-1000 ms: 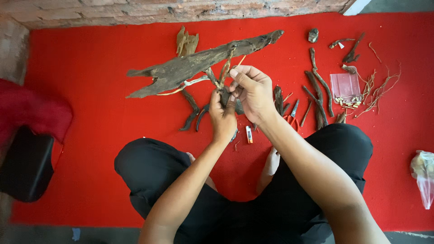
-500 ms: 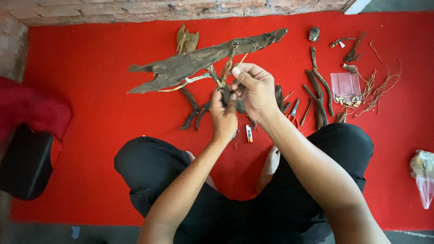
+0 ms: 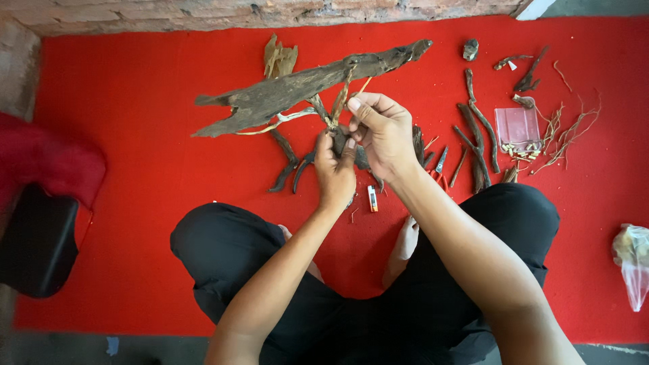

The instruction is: The person sits on a red mat and assembles a driftwood structure. They apply glue to a branch and attach it to a larger piece of wood. They then use thin twigs to tie and secure the pieces together.

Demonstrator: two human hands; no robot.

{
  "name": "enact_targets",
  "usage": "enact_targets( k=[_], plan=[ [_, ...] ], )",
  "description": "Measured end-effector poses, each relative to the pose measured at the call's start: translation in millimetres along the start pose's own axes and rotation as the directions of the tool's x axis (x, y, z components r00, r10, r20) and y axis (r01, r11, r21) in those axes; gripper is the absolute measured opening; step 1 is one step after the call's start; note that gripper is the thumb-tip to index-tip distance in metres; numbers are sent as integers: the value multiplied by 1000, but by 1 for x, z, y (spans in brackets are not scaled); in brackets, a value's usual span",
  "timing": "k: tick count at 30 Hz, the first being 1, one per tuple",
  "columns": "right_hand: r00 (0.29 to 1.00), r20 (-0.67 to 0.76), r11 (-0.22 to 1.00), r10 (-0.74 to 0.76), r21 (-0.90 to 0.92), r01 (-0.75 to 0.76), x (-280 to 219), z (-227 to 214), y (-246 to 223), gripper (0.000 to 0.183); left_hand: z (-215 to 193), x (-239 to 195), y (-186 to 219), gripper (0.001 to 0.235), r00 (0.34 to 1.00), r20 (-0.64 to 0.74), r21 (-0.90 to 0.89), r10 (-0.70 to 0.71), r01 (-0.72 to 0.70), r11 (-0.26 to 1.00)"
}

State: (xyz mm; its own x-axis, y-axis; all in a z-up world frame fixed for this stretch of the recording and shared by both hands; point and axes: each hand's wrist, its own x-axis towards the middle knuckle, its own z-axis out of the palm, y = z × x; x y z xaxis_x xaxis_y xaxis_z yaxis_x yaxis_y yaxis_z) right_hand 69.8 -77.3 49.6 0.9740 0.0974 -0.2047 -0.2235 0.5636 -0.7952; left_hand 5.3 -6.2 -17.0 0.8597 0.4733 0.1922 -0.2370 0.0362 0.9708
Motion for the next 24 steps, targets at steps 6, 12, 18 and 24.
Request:
enact_targets(
  k=[6, 12, 18, 24],
  plan=[
    [1000, 4, 1000, 1, 1, -1, -2, 3, -5, 12, 1, -1, 1, 15, 1000, 2, -27, -20, 20, 999],
    [1000, 8, 1000, 5, 5, -6, -2, 4, -4, 11, -2, 0, -2, 15, 1000, 9, -17, -3, 3, 1000],
    [1000, 10, 1000, 7, 5, -7, -5, 9, -9, 10, 1, -2, 6, 15, 1000, 3, -50, -30, 30, 998],
    [1000, 9, 1000, 4, 0, -4, -6, 9, -11, 10, 1, -2, 1, 15, 1000, -2, -46, -23, 23, 999]
  ],
)
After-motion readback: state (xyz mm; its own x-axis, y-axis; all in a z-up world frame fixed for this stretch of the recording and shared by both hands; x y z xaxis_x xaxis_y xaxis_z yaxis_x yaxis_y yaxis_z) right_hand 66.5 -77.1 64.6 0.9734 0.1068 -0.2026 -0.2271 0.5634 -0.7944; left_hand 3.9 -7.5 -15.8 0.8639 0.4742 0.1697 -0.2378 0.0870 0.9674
